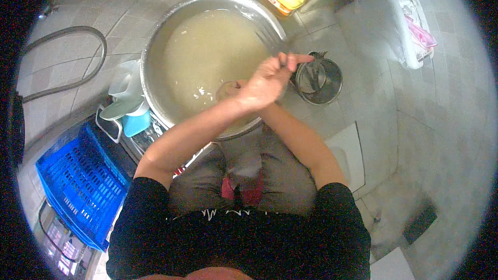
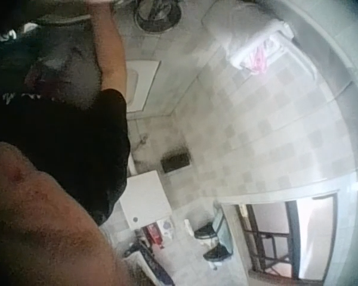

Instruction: The person washes various metal utensils, including spoons, forks, and small containers, in a basin of soapy water by scrubbing them with a sponge and rinsing them.

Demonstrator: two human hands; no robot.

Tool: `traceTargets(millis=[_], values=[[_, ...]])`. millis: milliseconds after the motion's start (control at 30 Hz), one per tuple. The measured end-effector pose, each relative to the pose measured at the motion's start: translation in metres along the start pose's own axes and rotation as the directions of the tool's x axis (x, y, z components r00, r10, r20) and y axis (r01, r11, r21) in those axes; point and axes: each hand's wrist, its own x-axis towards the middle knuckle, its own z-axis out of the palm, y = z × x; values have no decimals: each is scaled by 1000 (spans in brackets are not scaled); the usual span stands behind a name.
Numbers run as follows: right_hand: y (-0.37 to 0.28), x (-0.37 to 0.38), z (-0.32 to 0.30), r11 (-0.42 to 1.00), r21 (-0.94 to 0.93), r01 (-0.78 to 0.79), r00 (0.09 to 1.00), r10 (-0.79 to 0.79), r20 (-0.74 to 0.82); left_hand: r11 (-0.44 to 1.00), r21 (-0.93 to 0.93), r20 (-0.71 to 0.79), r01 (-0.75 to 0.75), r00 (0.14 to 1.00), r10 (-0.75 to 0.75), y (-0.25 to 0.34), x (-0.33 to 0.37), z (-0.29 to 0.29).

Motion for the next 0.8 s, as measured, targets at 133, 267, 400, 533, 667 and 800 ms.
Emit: traceTargets(millis=[133,267,400,533,667,800], values=[[-37,-24,1,916,391,-90,994,58,93,995,-1,-81,103,991,-103,-38,11,53],[-57,-31,3,861,506,-48,992,-18,125,947,21,-175,320,934,-311,-92,14,58],[-44,-38,-11,852,516,-92,995,57,82,886,101,-310,453,861,-405,-87,15,64],[-50,-35,-11,861,501,-92,994,45,104,842,154,-273,517,841,-467,-96,18,58],[-56,-33,-4,832,548,-86,996,51,79,851,270,-258,450,886,-387,-91,5,52],[15,-27,-36,579,802,145,988,-44,-147,945,185,-74,271,962,-261,-23,-18,30]])
